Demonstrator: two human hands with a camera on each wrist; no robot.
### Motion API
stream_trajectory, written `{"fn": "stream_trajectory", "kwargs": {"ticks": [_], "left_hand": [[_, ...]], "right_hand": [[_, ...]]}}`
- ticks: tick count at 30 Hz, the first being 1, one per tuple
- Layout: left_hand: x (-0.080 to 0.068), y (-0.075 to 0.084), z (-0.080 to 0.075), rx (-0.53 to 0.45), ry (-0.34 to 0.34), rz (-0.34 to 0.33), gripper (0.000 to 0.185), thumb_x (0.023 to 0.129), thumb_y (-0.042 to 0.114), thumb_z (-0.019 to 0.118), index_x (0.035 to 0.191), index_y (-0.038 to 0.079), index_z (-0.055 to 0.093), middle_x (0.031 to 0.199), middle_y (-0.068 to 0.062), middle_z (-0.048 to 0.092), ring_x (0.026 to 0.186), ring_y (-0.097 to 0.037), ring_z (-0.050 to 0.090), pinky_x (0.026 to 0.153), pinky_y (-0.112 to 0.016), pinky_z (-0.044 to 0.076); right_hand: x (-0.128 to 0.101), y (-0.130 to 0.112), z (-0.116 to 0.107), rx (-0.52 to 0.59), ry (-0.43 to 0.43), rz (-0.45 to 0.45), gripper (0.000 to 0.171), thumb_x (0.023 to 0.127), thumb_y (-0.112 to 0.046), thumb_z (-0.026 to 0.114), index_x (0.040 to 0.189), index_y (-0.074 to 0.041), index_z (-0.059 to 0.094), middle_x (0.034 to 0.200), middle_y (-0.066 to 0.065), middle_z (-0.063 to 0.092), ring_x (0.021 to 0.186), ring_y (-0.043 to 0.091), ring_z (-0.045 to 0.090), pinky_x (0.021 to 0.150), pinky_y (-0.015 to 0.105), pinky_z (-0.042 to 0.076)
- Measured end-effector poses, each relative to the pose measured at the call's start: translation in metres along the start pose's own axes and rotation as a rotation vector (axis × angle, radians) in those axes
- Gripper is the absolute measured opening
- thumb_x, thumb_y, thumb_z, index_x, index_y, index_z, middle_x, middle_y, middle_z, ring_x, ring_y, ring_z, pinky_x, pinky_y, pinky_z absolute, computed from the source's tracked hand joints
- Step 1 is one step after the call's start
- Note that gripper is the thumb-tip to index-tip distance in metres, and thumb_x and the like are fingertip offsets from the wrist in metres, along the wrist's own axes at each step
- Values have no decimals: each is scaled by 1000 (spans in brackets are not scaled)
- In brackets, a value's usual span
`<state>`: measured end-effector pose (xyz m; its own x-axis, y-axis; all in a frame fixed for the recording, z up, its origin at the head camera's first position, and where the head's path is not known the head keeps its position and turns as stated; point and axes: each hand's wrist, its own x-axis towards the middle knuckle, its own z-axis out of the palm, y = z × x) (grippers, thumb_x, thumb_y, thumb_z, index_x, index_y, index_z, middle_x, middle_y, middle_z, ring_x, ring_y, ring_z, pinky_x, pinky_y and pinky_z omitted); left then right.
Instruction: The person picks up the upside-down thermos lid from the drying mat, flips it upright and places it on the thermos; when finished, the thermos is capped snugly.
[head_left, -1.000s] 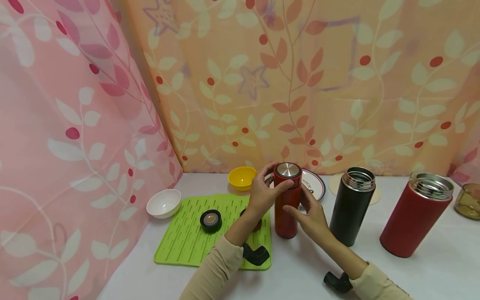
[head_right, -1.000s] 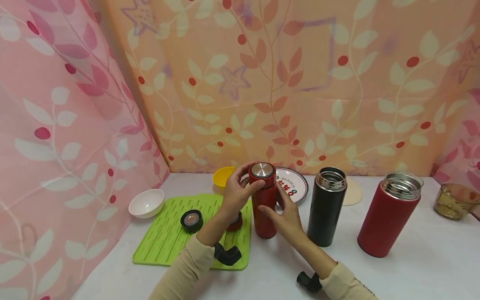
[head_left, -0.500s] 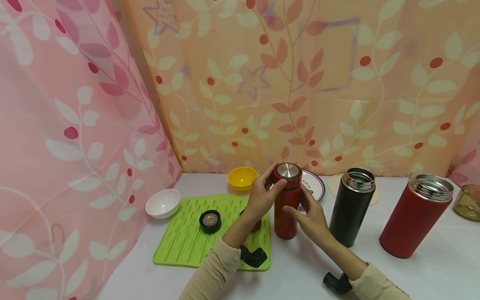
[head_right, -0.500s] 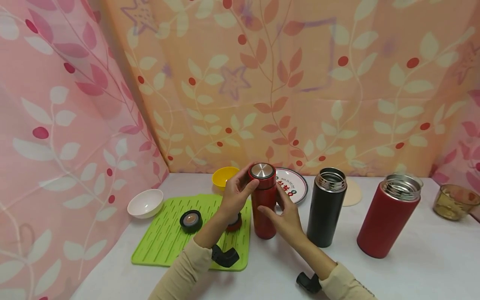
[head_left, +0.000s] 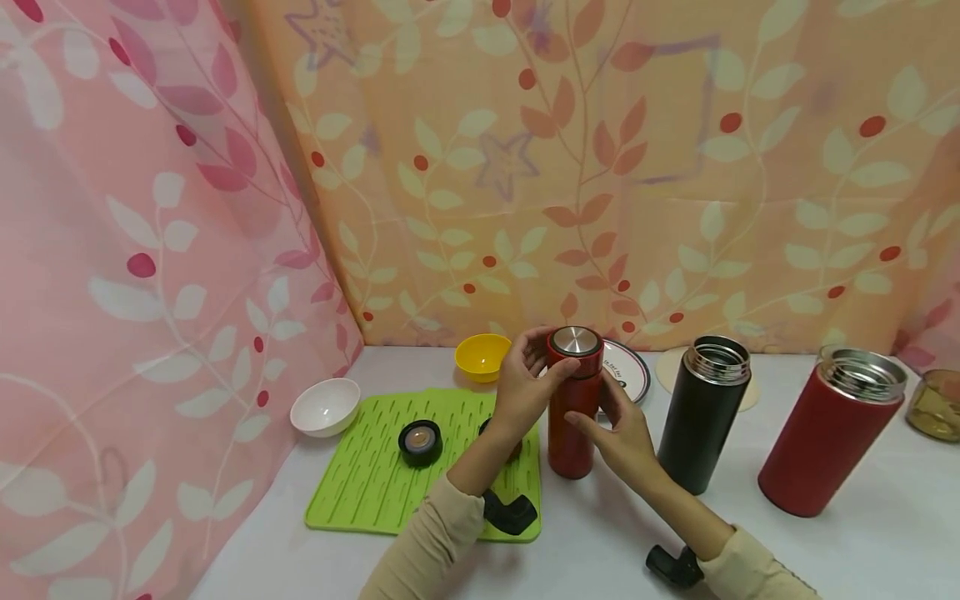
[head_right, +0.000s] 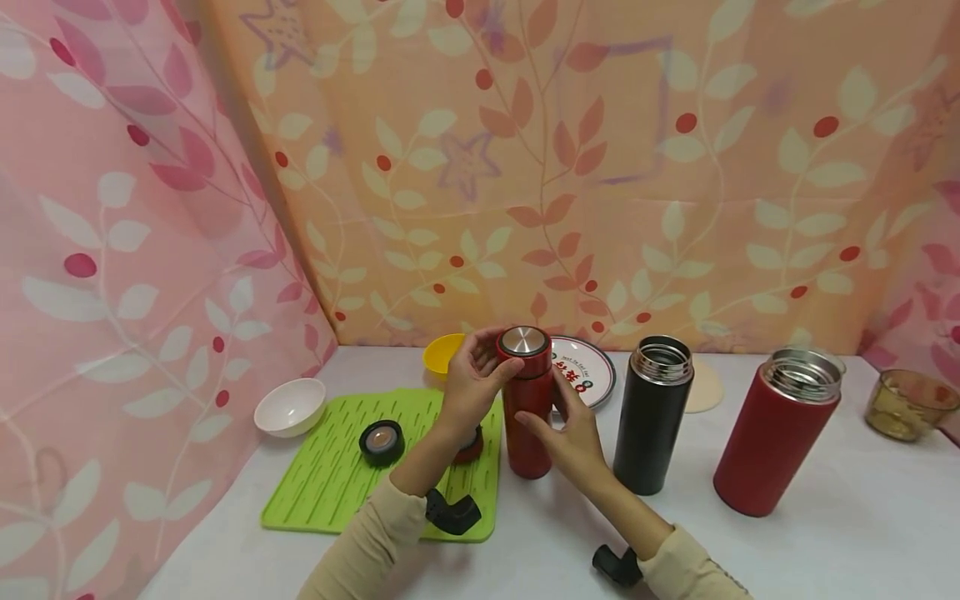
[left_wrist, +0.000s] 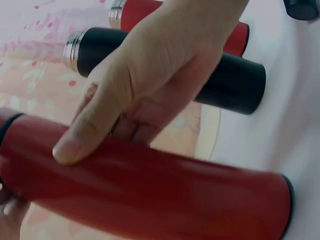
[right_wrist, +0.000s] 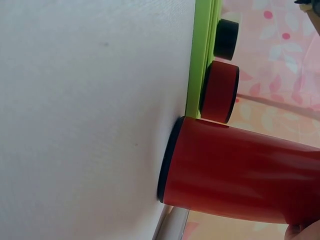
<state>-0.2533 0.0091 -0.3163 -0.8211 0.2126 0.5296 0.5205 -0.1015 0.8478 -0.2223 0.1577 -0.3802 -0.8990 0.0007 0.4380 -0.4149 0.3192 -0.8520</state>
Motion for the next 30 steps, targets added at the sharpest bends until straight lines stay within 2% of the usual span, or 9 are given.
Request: {"fn": "stream_trajectory", "kwargs": {"ticks": [3,5,7,11,15,21,25,27,30], "left_hand": [[-1,0,-4,-7,-70,20,51,88,16,61,133,0,42,134,-17,47,123,-26,50,101,-31,41],[-2,1,-5,-7,-85,18,53,89,18,60,135,1,40,137,-17,44,125,-26,47,102,-32,39],[-1,0,-3,-1,-65,13,60,86,27,64,136,2,39,137,-16,44,125,-25,46,103,-33,38],[-1,0,4,74,38,-12,73,74,41,73,130,7,42,128,-9,48,116,-19,50,102,-31,41],[-2,3,9,110,77,-28,67,73,32,76,125,5,43,124,-7,47,112,-18,54,97,-29,45],[-4,2,2,68,-45,19,58,86,19,61,136,0,38,135,-15,43,125,-24,47,102,-31,39],[-6,0,-2,49,-105,6,57,92,18,53,142,2,31,143,-14,38,131,-24,40,105,-33,36],[-6,0,-2,70,-88,6,58,91,23,56,141,3,33,144,-12,37,132,-23,39,106,-34,35],[-5,2,2,129,-12,5,66,83,36,66,137,6,42,136,-11,43,127,-22,43,106,-35,36]], "right_hand": [[0,0,-1,2,3,-7,78,82,-23,69,145,-15,25,140,12,44,126,28,46,98,36,39],[0,0,-1,3,1,-8,78,82,-24,69,145,-14,25,140,12,44,126,28,46,97,36,40],[0,1,0,0,-2,-2,78,82,-25,69,145,-15,25,141,12,43,126,28,46,97,36,40],[0,3,0,-16,-3,15,80,81,-27,69,146,-14,24,142,12,41,126,29,46,96,37,41],[0,3,0,-19,-5,14,80,81,-28,70,146,-14,24,143,11,40,126,29,45,96,37,41],[-1,3,0,-17,7,-7,79,81,-27,70,145,-16,26,141,9,43,125,26,47,95,33,41],[-1,3,0,-9,6,-6,80,81,-26,71,145,-15,25,141,10,43,125,27,47,96,35,42],[-1,3,0,-9,4,1,80,81,-26,70,145,-14,25,141,11,43,125,28,47,96,36,42],[-1,3,1,-11,2,10,79,81,-26,70,145,-13,25,142,13,42,126,30,46,95,38,41]]}}
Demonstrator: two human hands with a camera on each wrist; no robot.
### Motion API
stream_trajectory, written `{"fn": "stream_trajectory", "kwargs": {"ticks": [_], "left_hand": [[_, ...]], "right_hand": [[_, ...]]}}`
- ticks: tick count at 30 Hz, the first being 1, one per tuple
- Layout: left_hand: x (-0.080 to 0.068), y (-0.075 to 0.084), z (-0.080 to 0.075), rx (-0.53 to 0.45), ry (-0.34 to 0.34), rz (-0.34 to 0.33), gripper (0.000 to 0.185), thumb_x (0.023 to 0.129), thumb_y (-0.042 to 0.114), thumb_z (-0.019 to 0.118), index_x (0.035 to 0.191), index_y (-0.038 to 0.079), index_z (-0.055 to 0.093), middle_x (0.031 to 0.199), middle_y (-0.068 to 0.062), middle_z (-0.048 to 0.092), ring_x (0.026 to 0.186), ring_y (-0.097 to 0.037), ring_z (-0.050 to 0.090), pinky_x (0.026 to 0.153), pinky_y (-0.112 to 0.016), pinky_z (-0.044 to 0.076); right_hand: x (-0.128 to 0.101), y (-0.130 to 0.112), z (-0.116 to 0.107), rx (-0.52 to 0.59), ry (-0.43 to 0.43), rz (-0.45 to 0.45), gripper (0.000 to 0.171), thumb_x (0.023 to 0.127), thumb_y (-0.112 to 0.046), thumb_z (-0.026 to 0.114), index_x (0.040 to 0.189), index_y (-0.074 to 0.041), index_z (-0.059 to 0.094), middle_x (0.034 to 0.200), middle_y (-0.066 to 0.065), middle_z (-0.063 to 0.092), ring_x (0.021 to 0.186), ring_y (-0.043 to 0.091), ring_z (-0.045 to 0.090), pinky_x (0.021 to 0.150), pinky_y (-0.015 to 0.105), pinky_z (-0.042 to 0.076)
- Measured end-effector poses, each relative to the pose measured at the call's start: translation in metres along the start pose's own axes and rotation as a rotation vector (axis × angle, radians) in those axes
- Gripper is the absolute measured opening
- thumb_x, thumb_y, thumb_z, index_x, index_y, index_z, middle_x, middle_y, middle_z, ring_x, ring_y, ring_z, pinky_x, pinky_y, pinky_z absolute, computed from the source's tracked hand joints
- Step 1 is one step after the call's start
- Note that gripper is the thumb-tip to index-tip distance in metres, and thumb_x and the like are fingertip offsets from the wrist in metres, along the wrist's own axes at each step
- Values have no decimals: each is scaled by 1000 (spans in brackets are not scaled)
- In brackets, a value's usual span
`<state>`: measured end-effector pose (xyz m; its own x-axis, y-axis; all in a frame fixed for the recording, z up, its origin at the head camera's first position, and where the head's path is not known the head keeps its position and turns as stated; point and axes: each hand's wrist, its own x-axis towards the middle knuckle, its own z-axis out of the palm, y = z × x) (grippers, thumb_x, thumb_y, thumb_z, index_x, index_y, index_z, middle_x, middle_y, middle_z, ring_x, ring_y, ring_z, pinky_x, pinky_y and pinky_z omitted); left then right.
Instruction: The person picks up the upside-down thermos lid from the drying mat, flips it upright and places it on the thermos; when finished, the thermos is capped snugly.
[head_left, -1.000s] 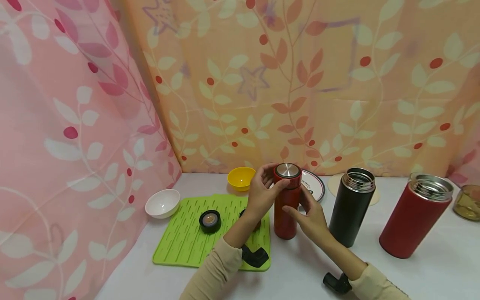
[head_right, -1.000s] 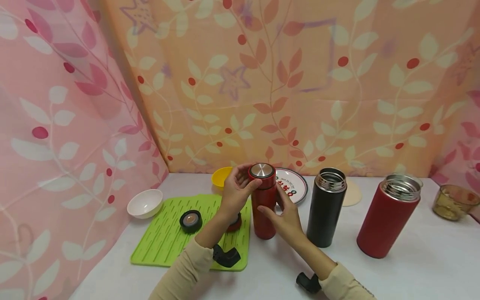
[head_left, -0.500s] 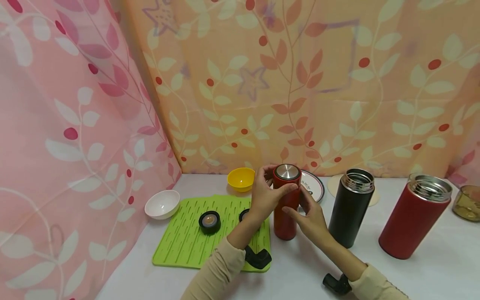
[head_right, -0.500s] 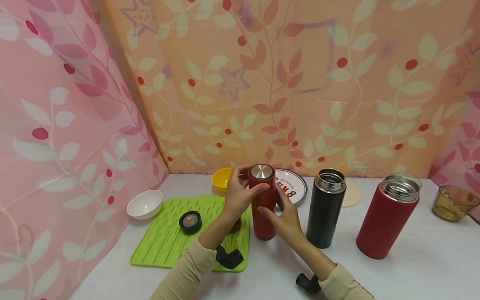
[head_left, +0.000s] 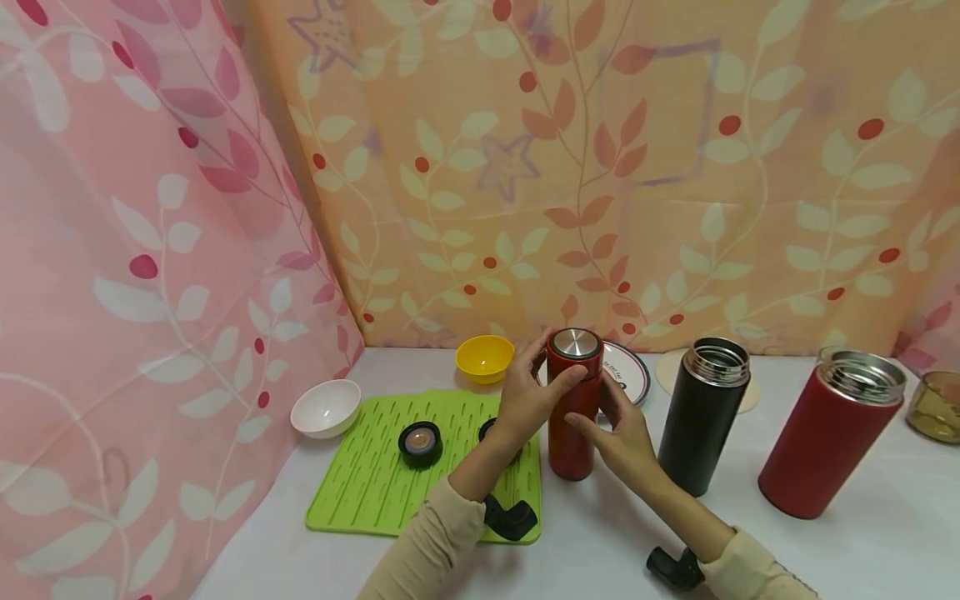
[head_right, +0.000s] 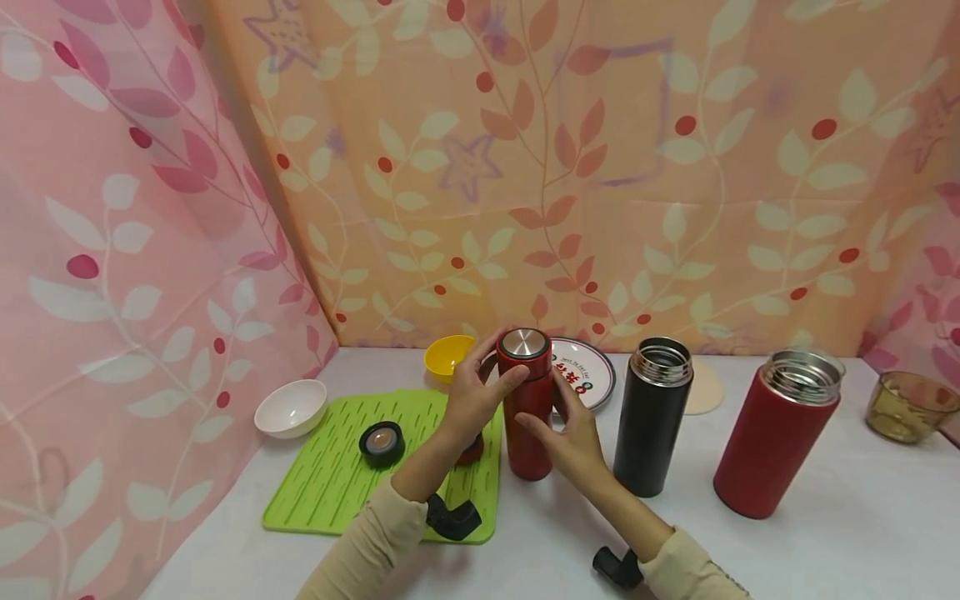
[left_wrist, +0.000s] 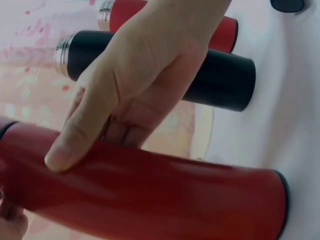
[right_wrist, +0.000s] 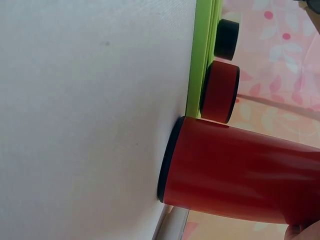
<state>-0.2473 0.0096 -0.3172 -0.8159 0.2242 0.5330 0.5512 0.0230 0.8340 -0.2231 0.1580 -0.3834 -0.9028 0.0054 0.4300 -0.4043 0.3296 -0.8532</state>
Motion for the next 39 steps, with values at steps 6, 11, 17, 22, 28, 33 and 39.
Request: {"fn": "stream_trajectory", "kwargs": {"ticks": [6,11,17,22,28,33,39], "left_hand": [[4,2,7,16,97,-18,68,72,39,75,128,7,51,118,-9,44,115,-18,50,100,-30,42],[5,-2,1,-76,36,4,59,82,22,68,133,5,44,128,-11,49,118,-20,52,100,-29,41],[3,-2,-1,-96,-26,40,51,89,20,60,134,6,41,134,-13,44,124,-23,46,104,-35,38],[2,-1,5,-15,74,9,61,78,38,71,128,11,47,128,-7,45,117,-18,45,99,-35,43],[1,-2,10,-54,121,-33,63,74,31,76,123,9,45,124,-5,50,112,-17,52,99,-31,44],[0,-5,5,-95,73,2,55,79,20,72,124,4,45,124,-10,53,110,-22,56,97,-32,45],[0,-3,-3,-87,-50,42,52,89,19,61,134,2,41,129,-16,50,114,-27,53,102,-36,41]], "right_hand": [[1,-3,0,0,-1,-9,78,82,-25,69,145,-12,25,143,13,40,126,31,45,96,40,40],[2,-5,-1,3,4,-27,77,82,-23,69,145,-14,26,141,13,43,125,30,47,97,39,40],[3,-6,-1,7,5,-25,78,81,-24,70,145,-15,26,140,12,44,125,29,47,97,39,40],[1,-4,0,4,1,-10,78,82,-24,69,145,-13,25,142,13,42,126,30,46,97,39,40],[-2,-5,0,-11,9,-4,79,82,-24,69,145,-13,24,143,13,41,126,30,46,97,38,40],[-2,-4,2,-20,18,-16,80,81,-23,70,145,-13,24,142,13,42,126,30,46,97,37,40],[-1,-1,2,-29,25,-31,80,80,-23,71,145,-11,25,140,14,43,125,31,46,96,38,41]]}}
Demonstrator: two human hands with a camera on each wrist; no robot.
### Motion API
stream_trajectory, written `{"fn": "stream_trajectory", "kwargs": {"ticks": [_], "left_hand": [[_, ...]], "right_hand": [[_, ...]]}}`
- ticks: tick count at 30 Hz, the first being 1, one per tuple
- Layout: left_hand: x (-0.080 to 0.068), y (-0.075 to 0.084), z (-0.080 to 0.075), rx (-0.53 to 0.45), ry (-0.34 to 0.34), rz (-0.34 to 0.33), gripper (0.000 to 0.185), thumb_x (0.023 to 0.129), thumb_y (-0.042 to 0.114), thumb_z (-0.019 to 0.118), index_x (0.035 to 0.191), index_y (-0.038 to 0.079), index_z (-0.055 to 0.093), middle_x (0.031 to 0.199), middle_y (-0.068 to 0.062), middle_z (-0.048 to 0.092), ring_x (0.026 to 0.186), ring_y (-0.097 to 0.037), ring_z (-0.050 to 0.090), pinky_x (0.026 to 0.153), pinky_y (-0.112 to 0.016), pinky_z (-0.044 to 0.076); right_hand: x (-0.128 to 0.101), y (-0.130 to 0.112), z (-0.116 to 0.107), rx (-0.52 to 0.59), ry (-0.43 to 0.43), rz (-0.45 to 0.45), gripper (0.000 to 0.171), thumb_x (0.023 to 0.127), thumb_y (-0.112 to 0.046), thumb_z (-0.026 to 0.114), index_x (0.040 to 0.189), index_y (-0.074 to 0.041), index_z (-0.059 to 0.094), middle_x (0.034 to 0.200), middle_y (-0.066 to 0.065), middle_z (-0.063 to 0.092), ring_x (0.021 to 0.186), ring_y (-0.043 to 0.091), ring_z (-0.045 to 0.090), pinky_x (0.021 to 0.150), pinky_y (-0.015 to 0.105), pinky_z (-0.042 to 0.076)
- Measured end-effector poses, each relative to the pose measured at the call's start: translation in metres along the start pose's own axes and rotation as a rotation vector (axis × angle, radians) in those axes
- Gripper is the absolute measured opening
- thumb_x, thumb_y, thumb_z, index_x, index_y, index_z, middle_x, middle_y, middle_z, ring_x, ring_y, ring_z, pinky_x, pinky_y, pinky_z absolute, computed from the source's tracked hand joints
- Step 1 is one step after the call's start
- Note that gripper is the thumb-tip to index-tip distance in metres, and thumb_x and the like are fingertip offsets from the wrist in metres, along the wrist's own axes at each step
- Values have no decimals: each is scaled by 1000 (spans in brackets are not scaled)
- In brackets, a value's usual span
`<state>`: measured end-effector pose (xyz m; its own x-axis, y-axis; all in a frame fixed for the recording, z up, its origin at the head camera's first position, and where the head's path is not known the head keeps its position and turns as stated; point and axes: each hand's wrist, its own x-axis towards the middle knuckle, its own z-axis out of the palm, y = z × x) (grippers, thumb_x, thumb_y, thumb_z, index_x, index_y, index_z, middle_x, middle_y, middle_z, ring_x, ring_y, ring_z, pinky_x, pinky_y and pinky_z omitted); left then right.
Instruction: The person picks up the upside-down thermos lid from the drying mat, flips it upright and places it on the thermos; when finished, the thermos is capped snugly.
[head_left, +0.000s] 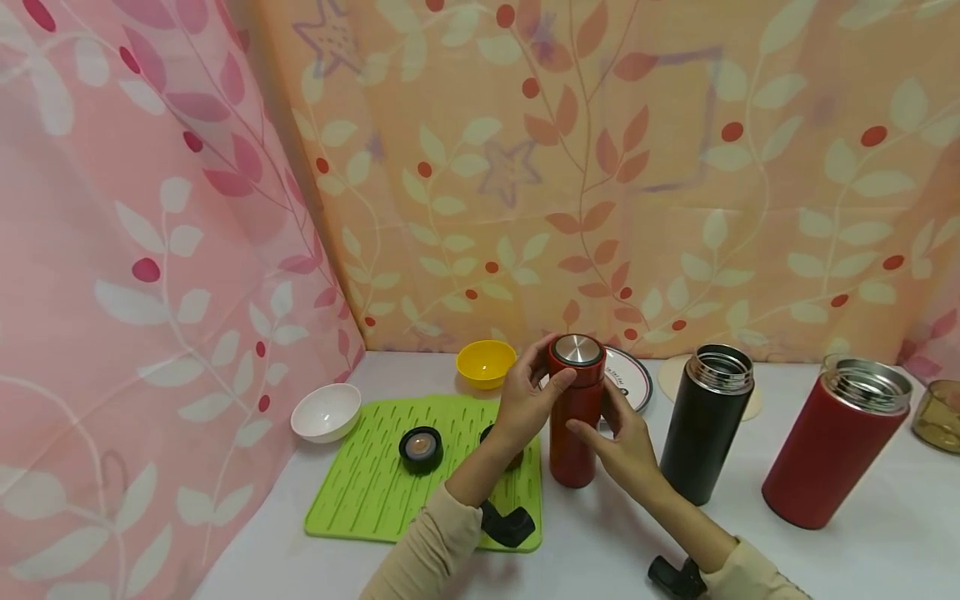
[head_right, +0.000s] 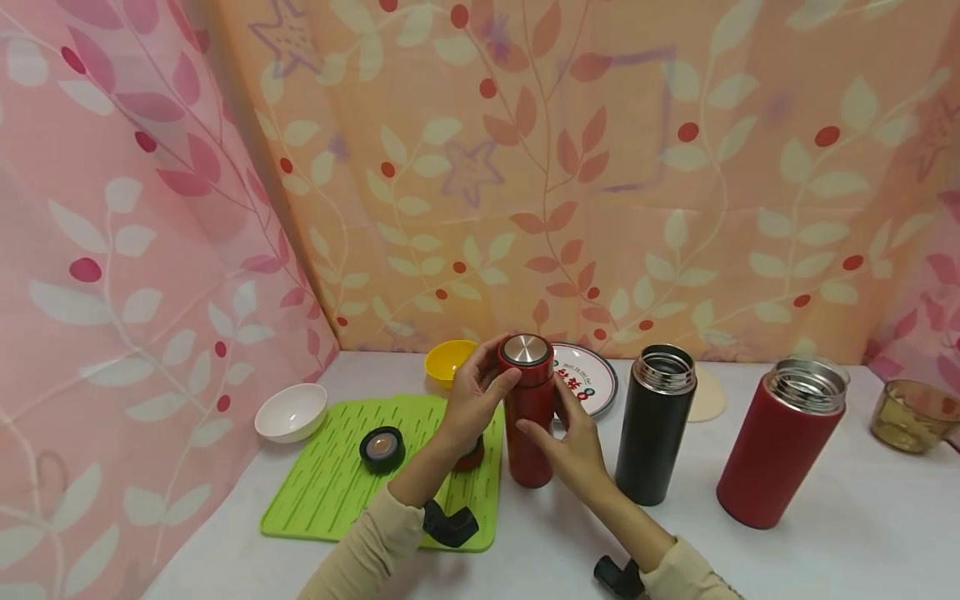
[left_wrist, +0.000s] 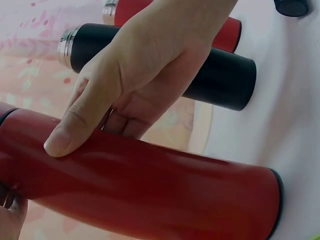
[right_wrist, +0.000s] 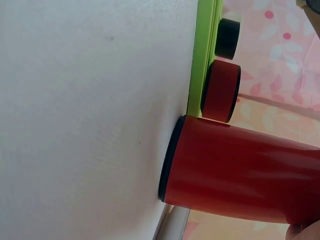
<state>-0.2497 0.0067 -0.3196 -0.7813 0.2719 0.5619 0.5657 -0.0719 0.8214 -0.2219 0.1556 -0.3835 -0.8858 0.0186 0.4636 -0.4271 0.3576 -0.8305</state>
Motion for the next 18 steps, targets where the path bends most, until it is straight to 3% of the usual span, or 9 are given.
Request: {"fn": "stream_trajectory", "kwargs": {"ticks": [3,7,10,13,18], "left_hand": [[1,2,4,36,37,-30,62,84,35,65,132,4,42,128,-12,49,115,-23,50,103,-38,39],[3,1,11,92,133,-69,70,73,45,73,126,6,46,125,-6,48,112,-17,50,100,-34,42],[4,1,11,94,146,-70,64,74,35,76,124,7,48,123,-7,46,109,-16,52,98,-29,44],[3,-1,9,79,116,-46,59,77,25,74,127,5,48,121,-11,47,110,-19,53,98,-27,44],[2,-1,4,24,62,-16,56,84,12,66,134,3,43,127,-16,48,117,-26,53,102,-34,40]], "right_hand": [[0,-1,0,6,-4,11,80,81,-24,71,145,-12,25,142,14,41,126,31,45,96,38,40],[0,-3,0,16,-14,30,80,81,-25,70,146,-13,24,144,13,39,127,31,44,98,37,39],[0,-3,0,17,-16,28,80,81,-25,70,146,-14,24,143,13,40,127,30,45,98,37,39],[-1,-3,-1,16,-13,20,79,81,-24,70,145,-14,25,142,13,41,126,30,46,97,37,39],[0,-2,-2,12,-12,2,79,81,-23,70,145,-14,25,141,13,42,126,30,46,97,38,40]]}}
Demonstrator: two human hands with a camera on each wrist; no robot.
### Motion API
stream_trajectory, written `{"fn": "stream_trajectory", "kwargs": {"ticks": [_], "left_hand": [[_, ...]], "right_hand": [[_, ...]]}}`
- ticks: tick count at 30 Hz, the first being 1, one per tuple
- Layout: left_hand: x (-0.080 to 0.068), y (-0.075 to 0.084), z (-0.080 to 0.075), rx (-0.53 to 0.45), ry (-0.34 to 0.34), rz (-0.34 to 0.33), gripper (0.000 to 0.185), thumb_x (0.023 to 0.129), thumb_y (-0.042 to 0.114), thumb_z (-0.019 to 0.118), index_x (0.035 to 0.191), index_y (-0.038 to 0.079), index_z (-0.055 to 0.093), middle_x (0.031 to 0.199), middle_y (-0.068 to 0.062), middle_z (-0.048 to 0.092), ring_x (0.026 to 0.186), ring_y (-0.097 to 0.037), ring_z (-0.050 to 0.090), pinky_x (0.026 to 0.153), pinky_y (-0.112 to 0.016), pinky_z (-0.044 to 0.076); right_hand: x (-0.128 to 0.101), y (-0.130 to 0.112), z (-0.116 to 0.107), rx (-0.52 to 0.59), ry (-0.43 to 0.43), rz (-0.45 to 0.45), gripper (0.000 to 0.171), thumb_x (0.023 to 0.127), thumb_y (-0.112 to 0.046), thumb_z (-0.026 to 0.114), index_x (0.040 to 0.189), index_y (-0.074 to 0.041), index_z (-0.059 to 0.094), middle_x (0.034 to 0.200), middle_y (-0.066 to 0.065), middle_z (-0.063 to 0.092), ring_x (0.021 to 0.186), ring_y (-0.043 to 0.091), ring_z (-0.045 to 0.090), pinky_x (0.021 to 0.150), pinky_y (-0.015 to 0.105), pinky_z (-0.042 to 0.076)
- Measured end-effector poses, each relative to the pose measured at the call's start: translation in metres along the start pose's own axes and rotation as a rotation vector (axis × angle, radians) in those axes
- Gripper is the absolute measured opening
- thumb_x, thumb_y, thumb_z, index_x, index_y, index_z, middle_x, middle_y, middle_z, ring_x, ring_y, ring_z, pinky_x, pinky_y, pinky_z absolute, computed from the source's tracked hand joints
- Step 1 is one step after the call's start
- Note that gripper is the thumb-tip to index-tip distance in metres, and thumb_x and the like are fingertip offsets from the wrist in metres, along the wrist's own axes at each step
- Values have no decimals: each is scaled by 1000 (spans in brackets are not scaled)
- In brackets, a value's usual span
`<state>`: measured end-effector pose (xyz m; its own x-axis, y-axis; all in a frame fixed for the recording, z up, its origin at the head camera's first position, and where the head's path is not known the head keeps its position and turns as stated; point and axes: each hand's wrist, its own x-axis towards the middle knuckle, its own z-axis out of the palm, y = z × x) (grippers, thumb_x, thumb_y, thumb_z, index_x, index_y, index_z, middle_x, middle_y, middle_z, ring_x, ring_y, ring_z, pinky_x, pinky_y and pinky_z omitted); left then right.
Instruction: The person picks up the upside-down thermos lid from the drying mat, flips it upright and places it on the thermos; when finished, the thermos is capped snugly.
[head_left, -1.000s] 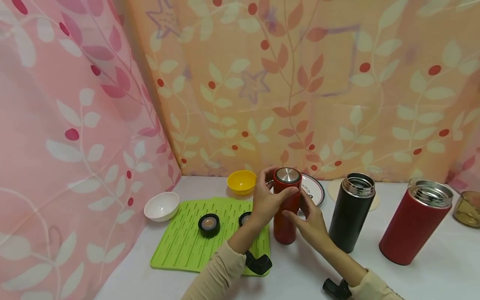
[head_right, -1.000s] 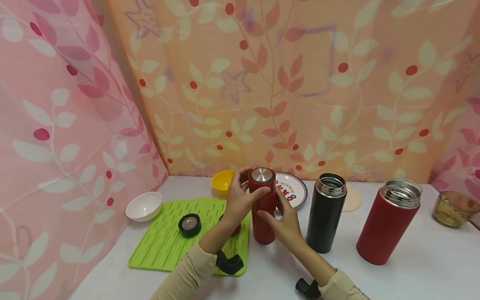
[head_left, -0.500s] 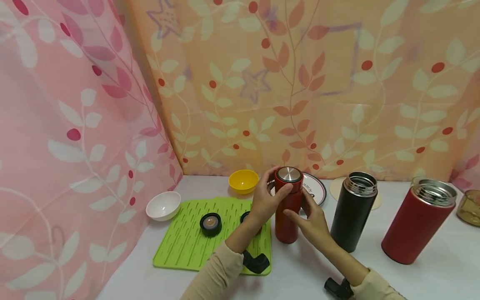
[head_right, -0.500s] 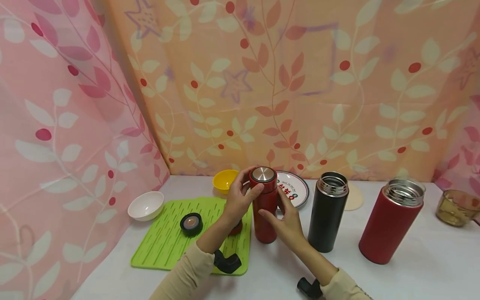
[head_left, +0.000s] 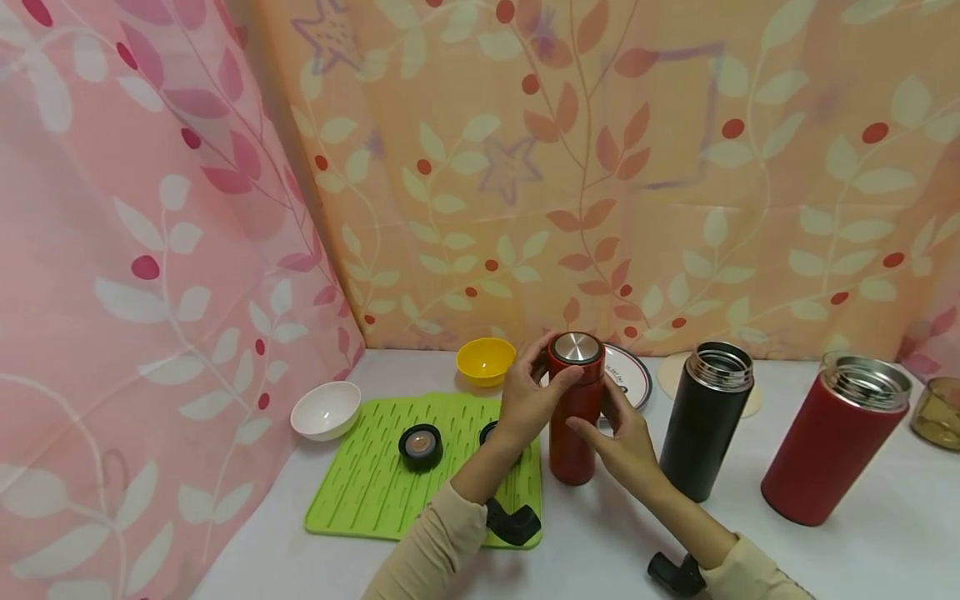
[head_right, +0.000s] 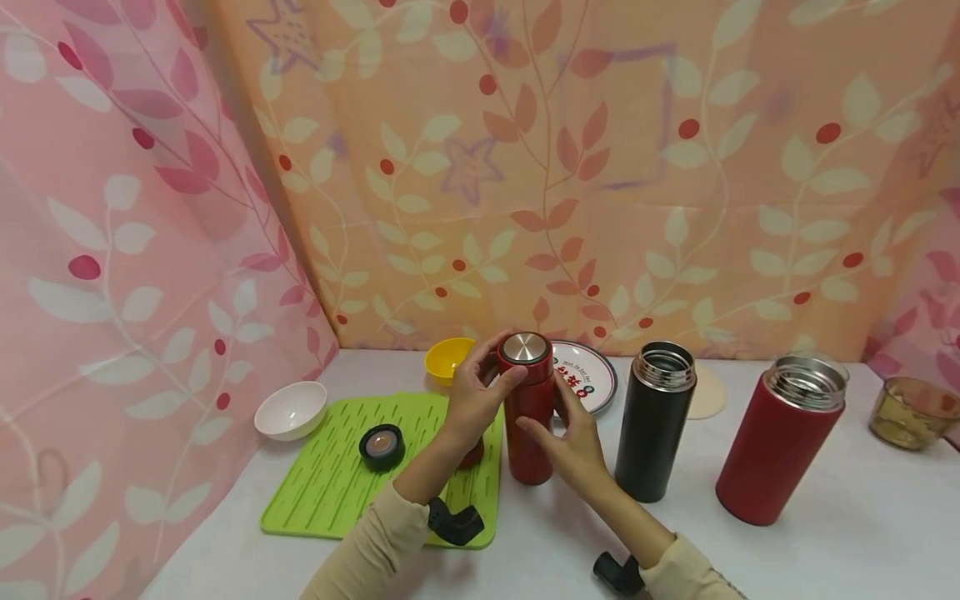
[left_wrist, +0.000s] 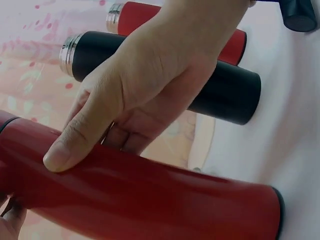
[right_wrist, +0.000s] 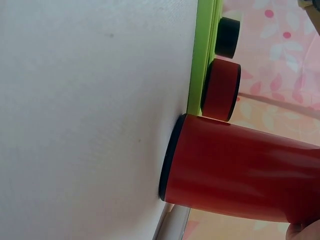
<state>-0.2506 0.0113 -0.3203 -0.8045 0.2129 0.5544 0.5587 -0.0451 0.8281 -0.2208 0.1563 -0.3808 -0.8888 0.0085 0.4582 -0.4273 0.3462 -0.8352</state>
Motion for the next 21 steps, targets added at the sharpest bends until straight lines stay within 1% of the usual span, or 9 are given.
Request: {"fn": "stream_trajectory", "kwargs": {"ticks": [3,5,7,9,11,13,16,19,21], "left_hand": [[0,0,-1,-22,-22,6,54,87,12,62,136,4,41,132,-17,47,119,-28,51,103,-38,38],[0,-1,0,-5,-15,4,56,86,20,65,135,5,42,132,-14,48,119,-26,51,104,-36,39],[0,0,2,38,14,-4,62,82,33,68,133,7,45,130,-11,49,116,-22,51,102,-34,41],[0,0,5,81,56,-11,68,76,44,71,129,7,48,128,-8,49,113,-19,51,99,-32,43],[0,1,8,110,91,-21,71,72,48,72,126,8,50,127,-7,48,112,-17,50,98,-32,44],[0,1,8,105,103,-21,68,73,44,73,125,6,51,125,-7,48,112,-17,50,99,-32,44],[1,0,5,73,64,-10,62,76,36,73,127,7,51,123,-9,49,112,-18,53,99,-31,44],[2,-1,0,26,-6,4,59,81,28,70,132,7,47,125,-12,51,111,-22,56,98,-31,44],[3,-2,-5,-27,-56,2,58,84,21,67,134,5,43,130,-15,51,114,-26,55,99,-34,44]], "right_hand": [[1,0,0,3,5,-11,79,81,-22,70,145,-14,25,141,13,43,126,30,46,97,38,40],[1,0,1,3,8,-10,79,81,-22,71,145,-14,26,141,13,43,126,31,46,97,38,40],[0,1,1,-2,9,-5,80,81,-22,70,145,-12,25,142,14,41,126,31,45,97,38,40],[0,1,2,-6,7,4,80,81,-23,70,145,-11,24,142,14,40,126,32,45,97,38,40],[-1,0,2,-8,1,7,81,81,-24,70,146,-11,23,143,15,39,126,32,45,96,38,40],[-1,0,2,-8,-1,2,80,81,-25,70,146,-11,24,143,15,40,126,32,45,96,38,40],[0,0,1,-13,0,-11,80,80,-25,71,145,-12,25,142,14,41,126,31,45,97,37,40],[0,0,-1,-21,3,-20,80,80,-23,71,145,-11,26,141,15,42,125,32,46,96,38,40],[1,0,-1,-17,1,-22,80,80,-22,71,145,-10,26,141,16,42,125,32,45,97,38,39]]}}
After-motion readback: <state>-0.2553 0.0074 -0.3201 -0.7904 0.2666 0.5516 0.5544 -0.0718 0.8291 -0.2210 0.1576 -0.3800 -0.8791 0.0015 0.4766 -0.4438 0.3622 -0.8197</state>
